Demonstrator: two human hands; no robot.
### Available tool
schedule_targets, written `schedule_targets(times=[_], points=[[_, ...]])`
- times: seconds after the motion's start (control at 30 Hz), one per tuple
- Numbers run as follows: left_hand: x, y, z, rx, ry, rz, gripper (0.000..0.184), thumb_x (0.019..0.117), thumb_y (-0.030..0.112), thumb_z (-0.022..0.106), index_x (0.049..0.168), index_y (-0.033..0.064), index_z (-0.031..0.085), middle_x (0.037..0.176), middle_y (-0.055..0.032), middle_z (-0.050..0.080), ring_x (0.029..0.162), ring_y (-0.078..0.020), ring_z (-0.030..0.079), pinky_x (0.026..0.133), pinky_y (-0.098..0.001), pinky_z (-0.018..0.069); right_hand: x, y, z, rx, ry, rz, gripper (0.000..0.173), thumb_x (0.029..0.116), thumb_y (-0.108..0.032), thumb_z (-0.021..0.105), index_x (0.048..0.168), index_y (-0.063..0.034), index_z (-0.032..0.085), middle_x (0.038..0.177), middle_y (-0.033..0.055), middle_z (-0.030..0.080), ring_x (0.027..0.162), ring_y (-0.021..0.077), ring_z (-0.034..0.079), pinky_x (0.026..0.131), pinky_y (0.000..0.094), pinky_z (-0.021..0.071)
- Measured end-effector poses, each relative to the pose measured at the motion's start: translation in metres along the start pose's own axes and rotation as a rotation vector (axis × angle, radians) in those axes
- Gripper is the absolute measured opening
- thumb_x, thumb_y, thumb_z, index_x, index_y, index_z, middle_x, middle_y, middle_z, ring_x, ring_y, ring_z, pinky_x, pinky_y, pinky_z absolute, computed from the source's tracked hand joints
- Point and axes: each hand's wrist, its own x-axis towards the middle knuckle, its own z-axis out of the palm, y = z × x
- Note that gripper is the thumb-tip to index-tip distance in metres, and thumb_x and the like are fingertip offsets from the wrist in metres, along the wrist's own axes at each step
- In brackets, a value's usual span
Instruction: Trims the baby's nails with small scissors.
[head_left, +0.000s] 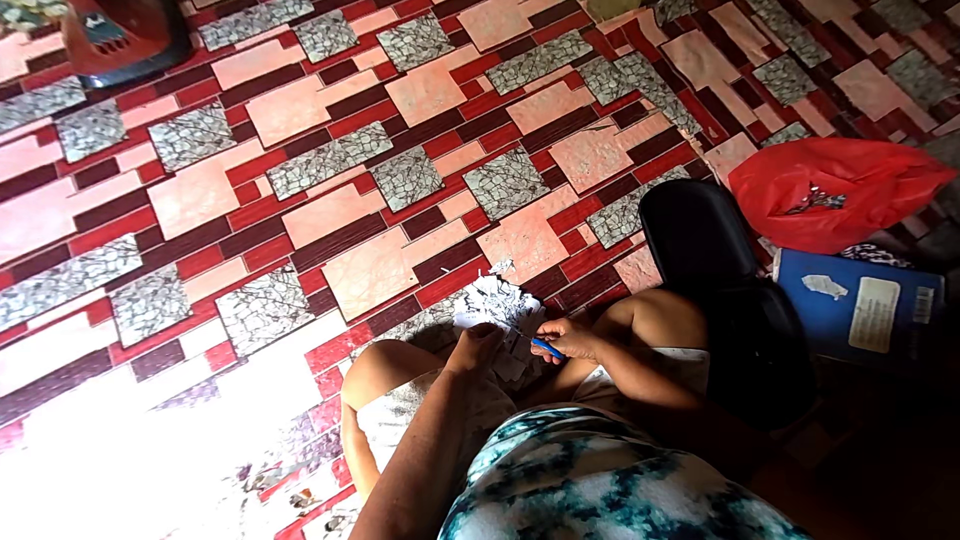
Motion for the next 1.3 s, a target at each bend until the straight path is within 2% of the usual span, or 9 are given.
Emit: schedule_targets(times=[0.2,0.33,0.43,0.6,0.7,0.93,1.03,1.17,1.3], points=[[-0.0004,0.0014,-0.0023,-0.015,-0.027,-0.021,0.015,0.1045,0.011,0.058,0.104,-0.0020,0.065,0.074,-0.0016,0.065,0.057,-0.0071,0.059,0.055,-0.0217,0.0515,0.0013,0.0031,-0.0008,0.028,0.030,-0.028,0.022,0.0960,-0.017,0.072,0.107,0.0002,0.065,0.074,-0.0023,0.065,0.059,0.0013,0.059,0.057,0.0173,0.0497],[-0.0014,0.0022,-0.0054,-0.004,-0.037,-0.057,0.015,0.1042,0.011,0.059,0.105,-0.0020,0.065,0.072,-0.0017,0.067,0.051,-0.0048,0.055,0.049,-0.0189,0.0468,-0.0002,0.0007,-0.0005,0.056,0.099,-0.016,0.027,0.0947,-0.014,0.073,0.113,0.0025,0.064,0.081,0.0003,0.066,0.062,0.0017,0.059,0.060,0.0175,0.0508],[-0.0016,0.0025,-0.0059,-0.034,-0.021,-0.063,0.016,0.1050,0.011,0.058,0.104,-0.0030,0.065,0.071,-0.0023,0.066,0.050,-0.0047,0.055,0.047,-0.0184,0.0462,-0.0013,-0.0006,-0.0005,0.045,0.079,0.000,0.026,0.0961,-0.016,0.072,0.113,0.0018,0.063,0.081,0.0001,0.066,0.062,0.0012,0.060,0.059,0.0169,0.0509],[-0.0002,0.0019,-0.0056,-0.026,-0.011,-0.072,0.018,0.1062,0.013,0.056,0.105,-0.0034,0.064,0.069,-0.0018,0.065,0.050,-0.0051,0.055,0.048,-0.0188,0.0471,0.0006,-0.0008,-0.0013,0.007,0.030,0.035,0.027,0.0995,-0.025,0.068,0.113,-0.0027,0.063,0.076,-0.0032,0.065,0.060,0.0008,0.056,0.054,0.0173,0.0436],[-0.0023,0.0048,-0.0045,-0.012,-0.019,-0.086,0.019,0.1066,0.013,0.055,0.108,-0.0035,0.063,0.070,-0.0019,0.064,0.051,-0.0051,0.055,0.049,-0.0187,0.0467,0.0001,-0.0022,-0.0002,-0.003,0.029,0.031,0.026,0.0990,-0.021,0.068,0.114,-0.0007,0.063,0.076,-0.0024,0.064,0.060,0.0012,0.056,0.055,0.0173,0.0452],[-0.0015,0.0033,-0.0035,-0.024,-0.021,-0.081,0.017,0.1052,0.013,0.058,0.105,-0.0027,0.065,0.070,-0.0019,0.064,0.050,-0.0048,0.054,0.047,-0.0183,0.0456,0.0023,0.0045,-0.0011,0.040,0.046,-0.018,0.023,0.0962,-0.015,0.071,0.111,0.0012,0.064,0.078,-0.0011,0.065,0.060,0.0014,0.058,0.058,0.0173,0.0500],[-0.0009,0.0020,-0.0050,-0.025,-0.021,-0.070,0.017,0.1053,0.013,0.057,0.104,-0.0025,0.065,0.069,-0.0014,0.064,0.050,-0.0044,0.054,0.047,-0.0179,0.0453,0.0005,0.0014,-0.0013,0.050,0.064,0.007,0.026,0.0964,-0.015,0.072,0.113,0.0021,0.063,0.078,-0.0004,0.065,0.061,0.0018,0.059,0.059,0.0174,0.0507],[-0.0002,0.0021,-0.0050,-0.030,-0.010,-0.072,0.017,0.1056,0.012,0.057,0.104,-0.0028,0.064,0.068,-0.0016,0.064,0.049,-0.0049,0.054,0.047,-0.0182,0.0457,-0.0008,-0.0049,-0.0014,0.025,0.052,0.078,0.027,0.1003,-0.026,0.067,0.115,-0.0033,0.063,0.075,-0.0032,0.065,0.059,0.0013,0.055,0.053,0.0179,0.0420],[0.0003,0.0021,-0.0050,-0.026,-0.010,-0.076,0.017,0.1061,0.012,0.055,0.105,-0.0027,0.063,0.068,-0.0017,0.064,0.049,-0.0053,0.054,0.047,-0.0187,0.0464,0.0010,-0.0028,-0.0007,0.003,0.013,0.074,0.026,0.0995,-0.024,0.068,0.113,-0.0026,0.064,0.073,-0.0035,0.065,0.058,0.0009,0.055,0.053,0.0173,0.0424]])
